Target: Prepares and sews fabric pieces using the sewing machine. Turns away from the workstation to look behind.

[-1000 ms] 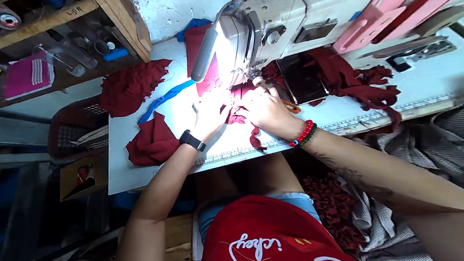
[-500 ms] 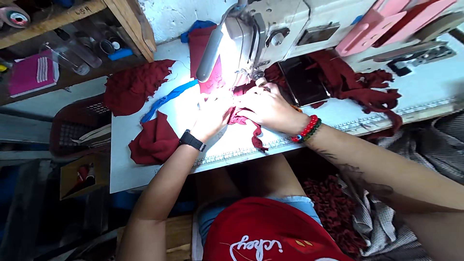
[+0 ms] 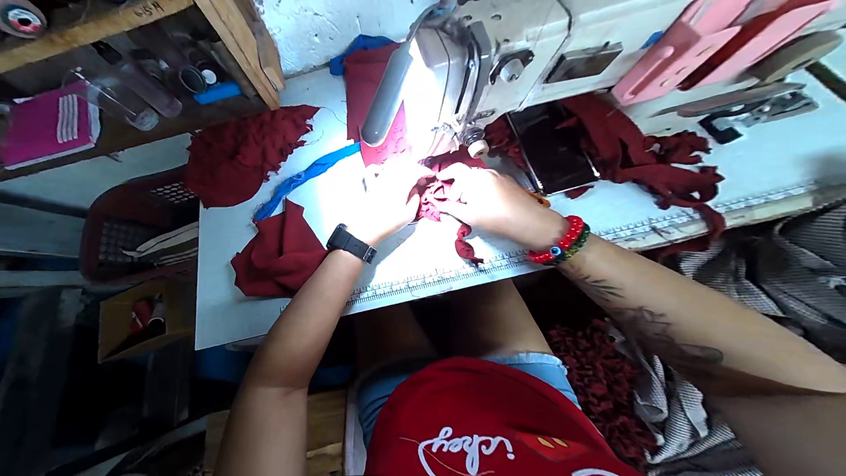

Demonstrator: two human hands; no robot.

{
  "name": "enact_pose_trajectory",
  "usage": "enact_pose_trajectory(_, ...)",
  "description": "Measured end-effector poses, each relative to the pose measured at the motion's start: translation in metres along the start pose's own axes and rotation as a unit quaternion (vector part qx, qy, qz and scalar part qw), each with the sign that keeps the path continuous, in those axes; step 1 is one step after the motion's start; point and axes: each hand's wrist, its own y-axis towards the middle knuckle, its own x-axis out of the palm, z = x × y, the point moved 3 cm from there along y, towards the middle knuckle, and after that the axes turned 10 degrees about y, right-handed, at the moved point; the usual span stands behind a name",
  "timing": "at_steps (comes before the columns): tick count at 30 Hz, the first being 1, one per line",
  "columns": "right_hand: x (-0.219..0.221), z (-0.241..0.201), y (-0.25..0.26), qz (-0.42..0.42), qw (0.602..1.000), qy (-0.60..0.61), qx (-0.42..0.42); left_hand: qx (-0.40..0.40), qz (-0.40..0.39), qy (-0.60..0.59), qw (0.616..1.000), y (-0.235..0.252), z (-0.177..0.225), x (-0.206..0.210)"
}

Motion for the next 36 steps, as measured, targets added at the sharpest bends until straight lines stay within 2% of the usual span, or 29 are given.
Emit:
enact_pose_trajectory(3,-0.003,-0.002,-0.002,0.010,0.998,0.065,0.003,-0.033,0.020,-0.029,0.999,0.002,-0.002,0.006)
enact_pose_trajectory(9,-0.010,0.003,0.007,0.033,0.998,0.045,-0.015,-0.072,0.038,-0.040,0.996,0.006,0.000,0.012)
enact_pose_trajectory(11,-0.012,0.006,0.012,0.036,0.996,0.080,0.015,-0.079,0.031,-0.039,0.996,0.006,0.001,0.012)
enact_pose_trajectory(15,-0.011,0.012,0.022,-0.004,0.988,0.136,0.074,-0.084,0.015,-0.022,0.996,0.006,0.000,0.015)
enact_pose_trajectory(17,-0.010,0.010,0.023,-0.030,0.990,0.121,0.070,-0.082,0.020,-0.018,0.996,0.006,0.001,0.015)
enact_pose_trajectory(25,-0.005,0.012,0.020,0.050,0.997,0.066,-0.005,-0.065,0.054,-0.004,0.996,0.002,0.001,0.020)
enact_pose_trajectory(28,-0.007,0.004,0.013,0.033,0.993,0.101,0.050,-0.052,0.061,0.010,0.997,0.001,0.004,0.020)
enact_pose_trajectory(30,-0.002,-0.002,0.006,0.004,0.978,0.175,0.116,-0.051,0.068,0.020,0.996,0.000,0.004,0.021)
enact_pose_trajectory(32,0.004,-0.003,0.003,-0.035,0.942,0.284,0.173,-0.052,0.065,0.015,0.996,-0.001,0.005,0.021)
enact_pose_trajectory(34,0.011,0.000,0.001,-0.058,0.879,0.415,0.227,-0.057,0.056,0.011,0.997,-0.002,0.005,0.019)
enact_pose_trajectory(36,0.015,0.001,-0.001,-0.044,0.813,0.518,0.263,-0.061,0.060,0.007,0.996,-0.002,0.005,0.019)
